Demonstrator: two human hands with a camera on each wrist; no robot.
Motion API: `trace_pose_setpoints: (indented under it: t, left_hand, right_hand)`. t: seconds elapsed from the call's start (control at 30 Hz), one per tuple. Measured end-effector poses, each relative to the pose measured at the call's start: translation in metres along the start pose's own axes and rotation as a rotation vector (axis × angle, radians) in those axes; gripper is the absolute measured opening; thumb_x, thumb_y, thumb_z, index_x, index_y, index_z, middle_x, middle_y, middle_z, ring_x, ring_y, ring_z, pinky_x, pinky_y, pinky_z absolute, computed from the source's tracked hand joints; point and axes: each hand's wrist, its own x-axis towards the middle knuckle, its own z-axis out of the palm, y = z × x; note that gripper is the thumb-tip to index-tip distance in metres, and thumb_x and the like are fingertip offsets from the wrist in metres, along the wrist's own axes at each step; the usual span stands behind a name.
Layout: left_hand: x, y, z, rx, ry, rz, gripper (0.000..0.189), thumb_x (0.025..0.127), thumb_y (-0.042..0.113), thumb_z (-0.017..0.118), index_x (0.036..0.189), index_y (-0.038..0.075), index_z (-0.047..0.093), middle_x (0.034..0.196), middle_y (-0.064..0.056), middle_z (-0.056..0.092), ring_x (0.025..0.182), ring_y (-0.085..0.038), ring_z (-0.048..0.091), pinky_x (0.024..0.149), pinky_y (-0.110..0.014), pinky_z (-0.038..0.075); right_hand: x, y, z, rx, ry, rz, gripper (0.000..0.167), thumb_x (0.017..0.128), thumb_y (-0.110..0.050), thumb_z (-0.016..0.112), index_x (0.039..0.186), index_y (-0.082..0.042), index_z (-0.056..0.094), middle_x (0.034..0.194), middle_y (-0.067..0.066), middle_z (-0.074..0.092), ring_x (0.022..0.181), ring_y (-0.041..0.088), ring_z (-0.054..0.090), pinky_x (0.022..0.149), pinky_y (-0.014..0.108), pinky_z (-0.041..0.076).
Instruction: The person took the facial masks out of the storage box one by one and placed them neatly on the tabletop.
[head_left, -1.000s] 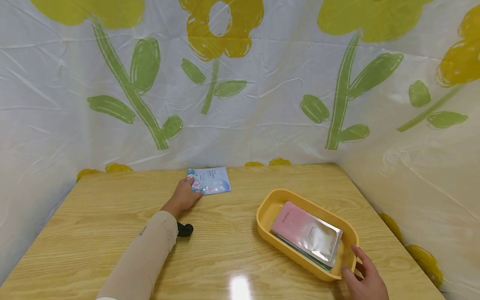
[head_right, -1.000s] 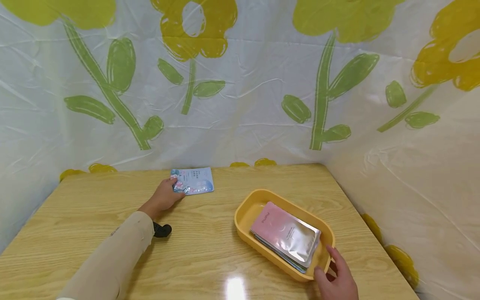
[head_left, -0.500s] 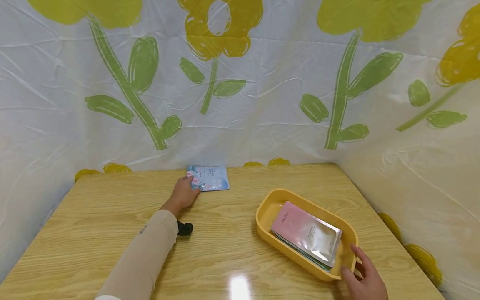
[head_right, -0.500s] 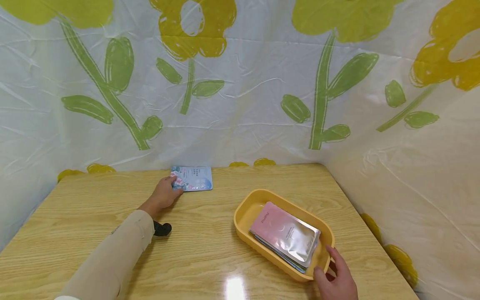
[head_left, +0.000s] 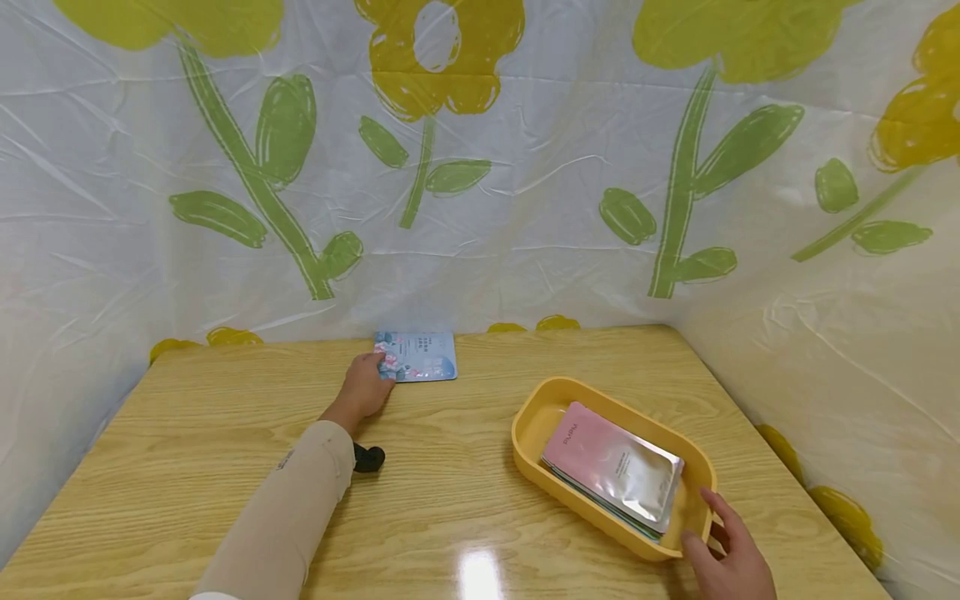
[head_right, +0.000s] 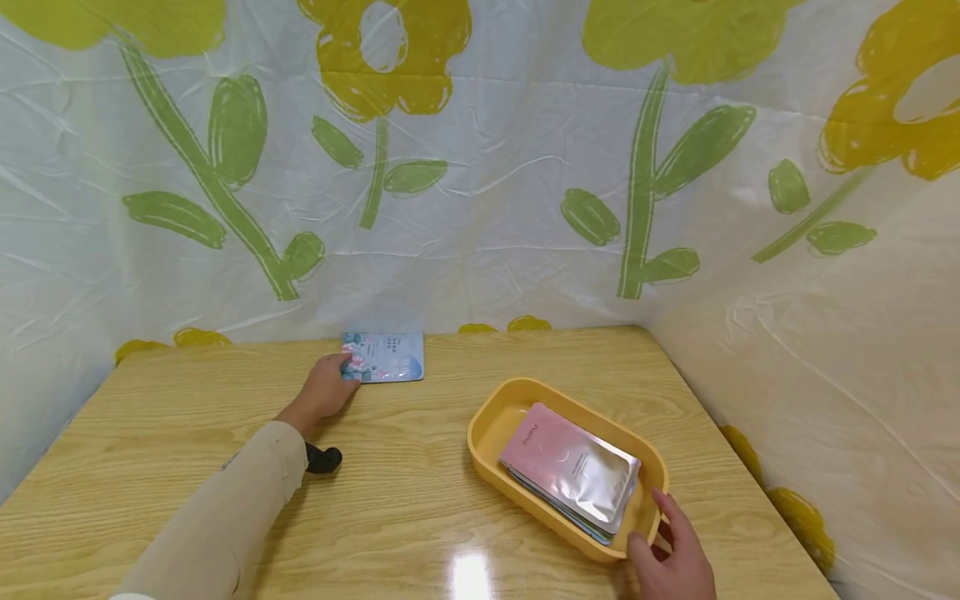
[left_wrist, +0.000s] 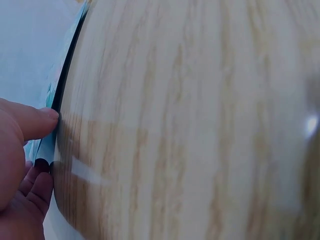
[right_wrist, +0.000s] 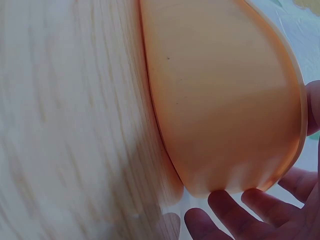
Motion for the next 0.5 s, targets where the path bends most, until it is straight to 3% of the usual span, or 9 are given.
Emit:
trace_pose_setpoints:
  t: [0.37,0.5]
  left_hand:
    - [-0.0027,-0.0039,-0.0064,-0.107,0.083,0.003,0.063,0.100,0.022,0.061,0.147,-0.012,0.037,0.149,-0.032,0.037,0.140,-0.046,0.031,0.115,-0.054,0.024]
    - [-0.0029,-0.0002,-0.0080,-0.169,0.098,0.030,0.064,0.100,0.024,0.062,0.149,-0.009,0.037,0.150,-0.029,0.038,0.137,-0.043,0.038,0.113,-0.052,0.030]
  right_hand:
    - [-0.0008,-0.0016,0.0002,-0.016,0.001,0.004,0.069,0.096,-0.017,0.057,0.157,-0.003,0.028,0.155,0.031,0.028,0.131,0.044,0.043,0.064,0.002,0.034]
    - [-0.0009,-0.0016,0.0002,-0.008,0.000,-0.010,0.069,0.096,-0.017,0.057,0.157,-0.003,0.027,0.156,0.031,0.027,0.131,0.044,0.043,0.064,0.000,0.032]
